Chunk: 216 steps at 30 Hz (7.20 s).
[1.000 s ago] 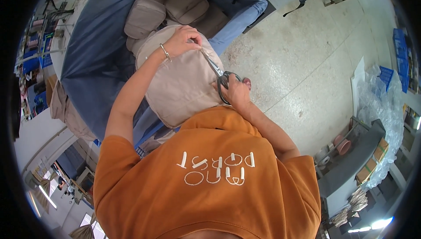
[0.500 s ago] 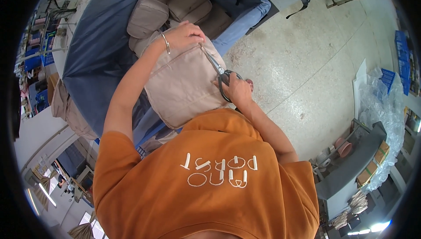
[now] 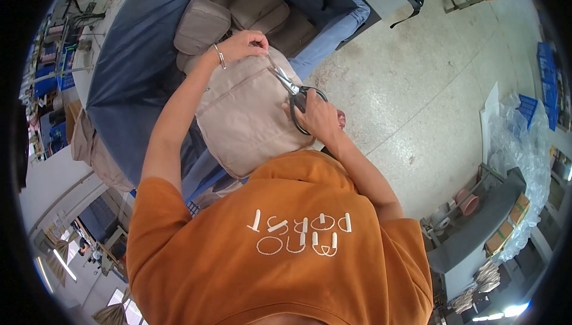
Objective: Trimming loose threads from backpacks using a pair of scissors.
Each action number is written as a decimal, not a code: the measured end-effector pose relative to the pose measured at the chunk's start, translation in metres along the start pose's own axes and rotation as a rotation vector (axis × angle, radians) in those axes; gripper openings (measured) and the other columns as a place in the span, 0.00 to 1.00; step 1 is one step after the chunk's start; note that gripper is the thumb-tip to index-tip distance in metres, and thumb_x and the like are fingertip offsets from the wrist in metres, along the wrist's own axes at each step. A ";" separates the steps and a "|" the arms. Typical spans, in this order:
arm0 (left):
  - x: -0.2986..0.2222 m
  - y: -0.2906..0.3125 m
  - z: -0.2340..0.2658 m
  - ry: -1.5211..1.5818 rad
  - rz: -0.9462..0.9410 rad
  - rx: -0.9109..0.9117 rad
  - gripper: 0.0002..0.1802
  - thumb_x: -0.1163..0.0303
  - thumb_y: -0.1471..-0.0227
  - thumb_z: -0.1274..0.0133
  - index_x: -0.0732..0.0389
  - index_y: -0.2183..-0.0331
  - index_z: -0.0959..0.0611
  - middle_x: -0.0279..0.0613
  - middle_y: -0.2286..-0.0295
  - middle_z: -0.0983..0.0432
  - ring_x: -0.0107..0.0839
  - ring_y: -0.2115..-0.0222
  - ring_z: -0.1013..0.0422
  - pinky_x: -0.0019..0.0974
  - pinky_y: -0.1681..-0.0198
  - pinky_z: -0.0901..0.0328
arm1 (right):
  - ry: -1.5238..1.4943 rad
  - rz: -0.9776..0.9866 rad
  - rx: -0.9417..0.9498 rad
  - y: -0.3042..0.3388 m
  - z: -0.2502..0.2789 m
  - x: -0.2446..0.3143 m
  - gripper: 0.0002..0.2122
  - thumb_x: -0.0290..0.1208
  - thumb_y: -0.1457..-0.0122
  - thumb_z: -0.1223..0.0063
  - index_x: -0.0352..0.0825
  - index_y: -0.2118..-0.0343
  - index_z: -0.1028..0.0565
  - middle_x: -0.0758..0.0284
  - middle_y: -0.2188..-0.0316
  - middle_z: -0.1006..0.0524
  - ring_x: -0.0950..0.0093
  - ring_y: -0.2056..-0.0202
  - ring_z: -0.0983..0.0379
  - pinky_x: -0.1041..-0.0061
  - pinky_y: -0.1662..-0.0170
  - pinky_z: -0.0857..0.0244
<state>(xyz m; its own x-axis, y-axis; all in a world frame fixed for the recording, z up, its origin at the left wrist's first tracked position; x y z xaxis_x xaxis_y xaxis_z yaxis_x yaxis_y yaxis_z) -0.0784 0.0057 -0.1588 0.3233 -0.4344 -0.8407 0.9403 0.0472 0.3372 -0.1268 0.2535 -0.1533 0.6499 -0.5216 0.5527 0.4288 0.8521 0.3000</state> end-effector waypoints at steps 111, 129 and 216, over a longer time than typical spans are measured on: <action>0.428 -0.022 -0.152 0.915 0.724 -0.721 0.18 0.53 0.45 0.47 0.59 0.68 0.16 0.35 0.73 0.21 0.27 0.74 0.27 0.31 0.70 0.34 | 0.409 -0.090 -0.364 -0.218 0.024 -0.024 0.25 0.44 0.54 0.31 0.34 0.58 0.27 0.60 0.70 0.23 0.57 0.71 0.24 0.63 0.67 0.31; 0.587 -0.208 -0.114 1.477 0.802 -1.150 0.23 0.50 0.48 0.42 0.63 0.76 0.21 0.38 0.80 0.24 0.29 0.82 0.30 0.34 0.77 0.36 | 0.381 -0.256 -0.193 -0.228 0.020 -0.024 0.24 0.32 0.61 0.27 0.32 0.63 0.30 0.68 0.80 0.29 0.69 0.81 0.32 0.72 0.75 0.37; -0.116 -0.071 -0.012 -0.572 -0.112 -0.179 0.06 0.60 0.51 0.47 0.49 0.74 0.18 0.26 0.69 0.25 0.28 0.58 0.34 0.47 0.44 0.57 | -0.059 0.016 -0.148 0.016 0.088 -0.095 0.33 0.62 0.47 0.47 0.27 0.64 0.29 0.50 0.64 0.27 0.52 0.60 0.26 0.59 0.62 0.30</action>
<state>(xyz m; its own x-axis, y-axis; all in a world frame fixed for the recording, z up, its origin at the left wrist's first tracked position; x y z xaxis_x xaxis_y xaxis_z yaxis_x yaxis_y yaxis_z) -0.1818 0.0631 -0.0903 0.1590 -0.8573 -0.4897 0.9847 0.1018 0.1415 -0.2367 0.3197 -0.1326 0.6210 -0.5011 0.6027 0.5096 0.8424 0.1754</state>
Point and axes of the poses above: each hand's wrist, its own y-axis away from the middle knuckle, its own z-axis out of the back of the hand, x = y × z, the point moved 7 cm from there along -y, towards the middle knuckle
